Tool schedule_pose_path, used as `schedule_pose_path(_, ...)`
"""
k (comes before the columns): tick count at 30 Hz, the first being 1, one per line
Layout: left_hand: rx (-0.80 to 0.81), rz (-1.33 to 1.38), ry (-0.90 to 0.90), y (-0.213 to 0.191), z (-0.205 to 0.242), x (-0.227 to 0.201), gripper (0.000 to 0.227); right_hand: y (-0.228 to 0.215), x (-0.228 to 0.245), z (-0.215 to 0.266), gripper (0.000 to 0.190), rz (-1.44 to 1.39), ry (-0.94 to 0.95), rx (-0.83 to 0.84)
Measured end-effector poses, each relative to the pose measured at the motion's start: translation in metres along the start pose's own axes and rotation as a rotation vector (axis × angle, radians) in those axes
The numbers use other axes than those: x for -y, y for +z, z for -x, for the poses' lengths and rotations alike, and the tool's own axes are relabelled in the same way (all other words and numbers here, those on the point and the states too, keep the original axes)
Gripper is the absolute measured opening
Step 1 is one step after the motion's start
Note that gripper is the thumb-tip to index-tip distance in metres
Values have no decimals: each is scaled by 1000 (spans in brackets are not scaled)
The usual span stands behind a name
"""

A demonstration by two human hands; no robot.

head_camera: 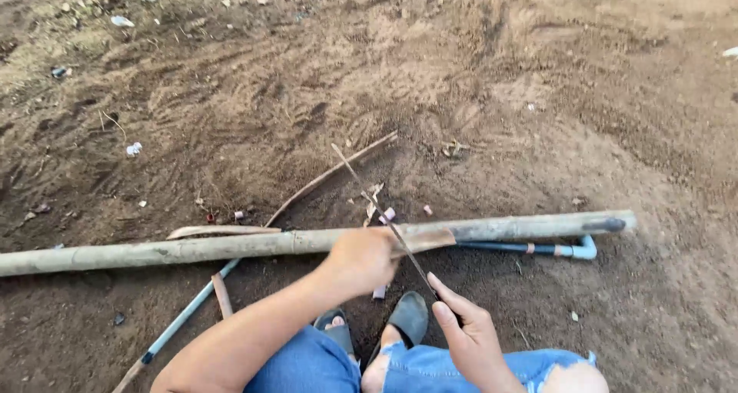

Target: Using a thin wire as a saw to cut through a small diameter pipe while sitting on the ground.

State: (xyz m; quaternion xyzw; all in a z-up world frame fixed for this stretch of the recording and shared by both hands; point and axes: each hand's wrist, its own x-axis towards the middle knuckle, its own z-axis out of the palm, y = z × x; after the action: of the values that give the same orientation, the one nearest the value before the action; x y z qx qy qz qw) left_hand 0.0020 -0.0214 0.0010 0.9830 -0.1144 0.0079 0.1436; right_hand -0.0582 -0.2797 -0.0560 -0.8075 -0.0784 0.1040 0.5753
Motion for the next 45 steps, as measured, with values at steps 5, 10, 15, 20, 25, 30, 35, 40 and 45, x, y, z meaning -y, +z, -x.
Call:
schedule_pose_path(5,18,162,-307,-24,1,22,20,-5,-28,1,48,62,-10,14)
schedule_pose_path(10,80,100,-132,-2,9,-2,20,7,-6,5,48,8,-27,24)
schedule_pose_path(15,150,183,-191,-15,-1,13,19,1,-10,-1,49,-26,-27,6)
schedule_pose_path(20,202,107,-112,-21,6,-4,24,8,-18,6,47,-27,-27,12)
schedule_pose_path(25,54,129,-167,-19,5,18,22,7,-17,0,49,6,56,0)
schedule_pose_path(30,-26,158,-250,5,9,25,30,7,-13,5,48,37,36,48)
schedule_pose_path(35,119,126,-244,-24,1,14,20,8,-1,-5,48,37,-46,13)
schedule_pose_path(40,-17,102,-210,-5,7,24,21,10,-14,2,48,-8,32,37)
schedule_pose_path(45,-16,121,-131,-21,4,15,20,6,1,-9,48,-82,-66,14)
